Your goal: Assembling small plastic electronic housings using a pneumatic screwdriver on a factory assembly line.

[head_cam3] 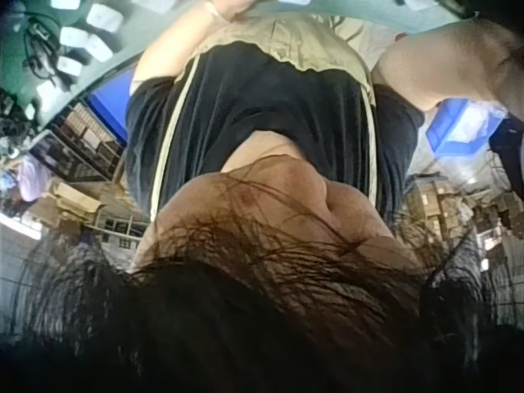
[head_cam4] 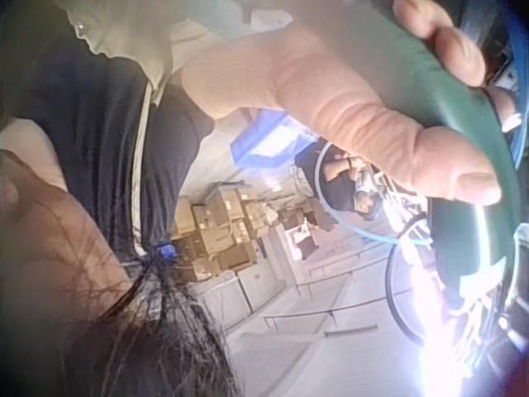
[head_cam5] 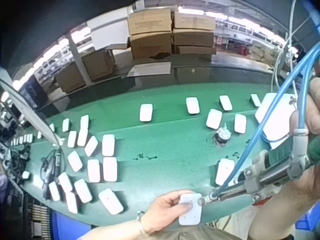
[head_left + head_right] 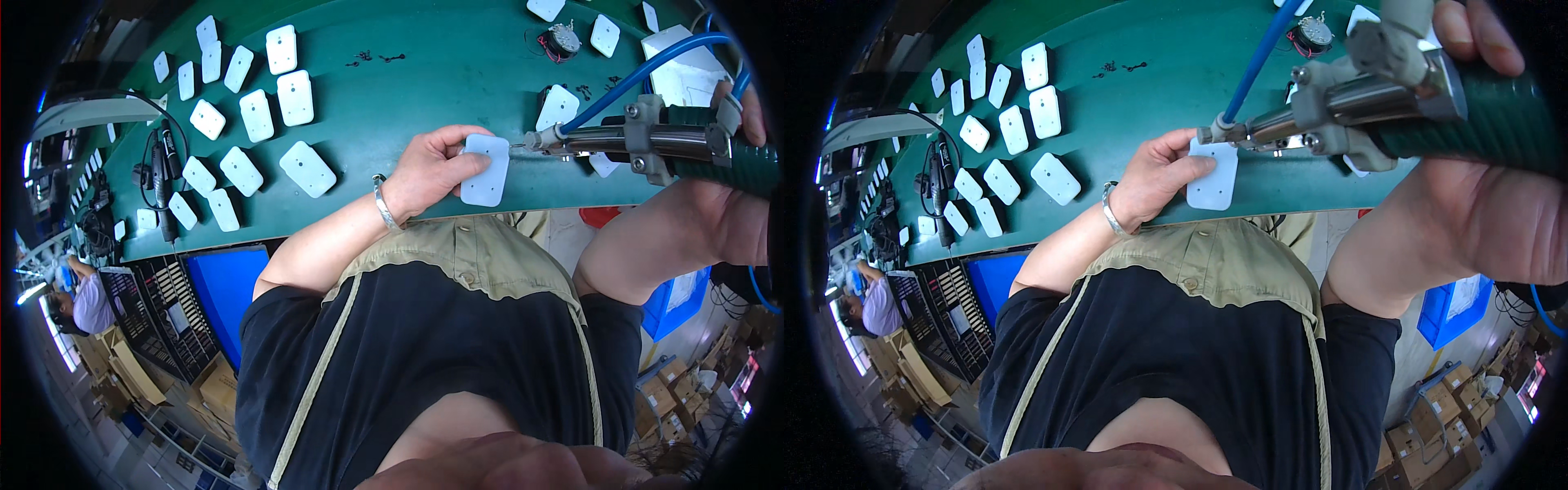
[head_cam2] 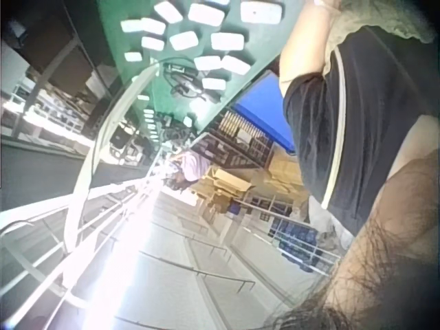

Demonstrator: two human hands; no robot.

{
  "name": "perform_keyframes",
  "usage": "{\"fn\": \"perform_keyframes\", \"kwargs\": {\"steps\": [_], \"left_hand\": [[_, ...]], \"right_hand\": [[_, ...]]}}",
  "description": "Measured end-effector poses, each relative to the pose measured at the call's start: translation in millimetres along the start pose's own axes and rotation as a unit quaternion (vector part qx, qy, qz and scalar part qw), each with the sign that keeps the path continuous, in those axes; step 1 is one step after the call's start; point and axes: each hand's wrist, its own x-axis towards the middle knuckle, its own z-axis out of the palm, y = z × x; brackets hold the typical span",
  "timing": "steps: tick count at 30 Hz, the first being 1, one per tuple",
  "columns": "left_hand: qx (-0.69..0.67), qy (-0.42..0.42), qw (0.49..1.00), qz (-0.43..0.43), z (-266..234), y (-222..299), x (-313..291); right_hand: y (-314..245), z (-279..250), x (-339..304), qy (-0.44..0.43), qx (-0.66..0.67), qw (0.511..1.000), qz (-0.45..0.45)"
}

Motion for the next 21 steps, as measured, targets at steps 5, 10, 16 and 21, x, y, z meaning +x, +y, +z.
{"fn": "perform_keyframes", "kwargs": {"steps": [5,10,16,21], "left_hand": [[0.023,-0.002,1.0,-0.019,7,8,4],[0.025,-0.002,0.999,-0.025,9,10,6],[0.038,0.011,0.999,-0.027,12,18,5],[0.072,0.019,0.997,-0.003,11,23,9]], "right_hand": [[0,0,-1,0.001,-0.004,1.0,-0.001],[0,-1,-1,0.001,-0.007,1.0,-0.002],[1,-2,-1,-0.001,-0.009,1.0,-0.001],[5,-3,-1,-0.005,-0.01,1.0,0.0]]}}
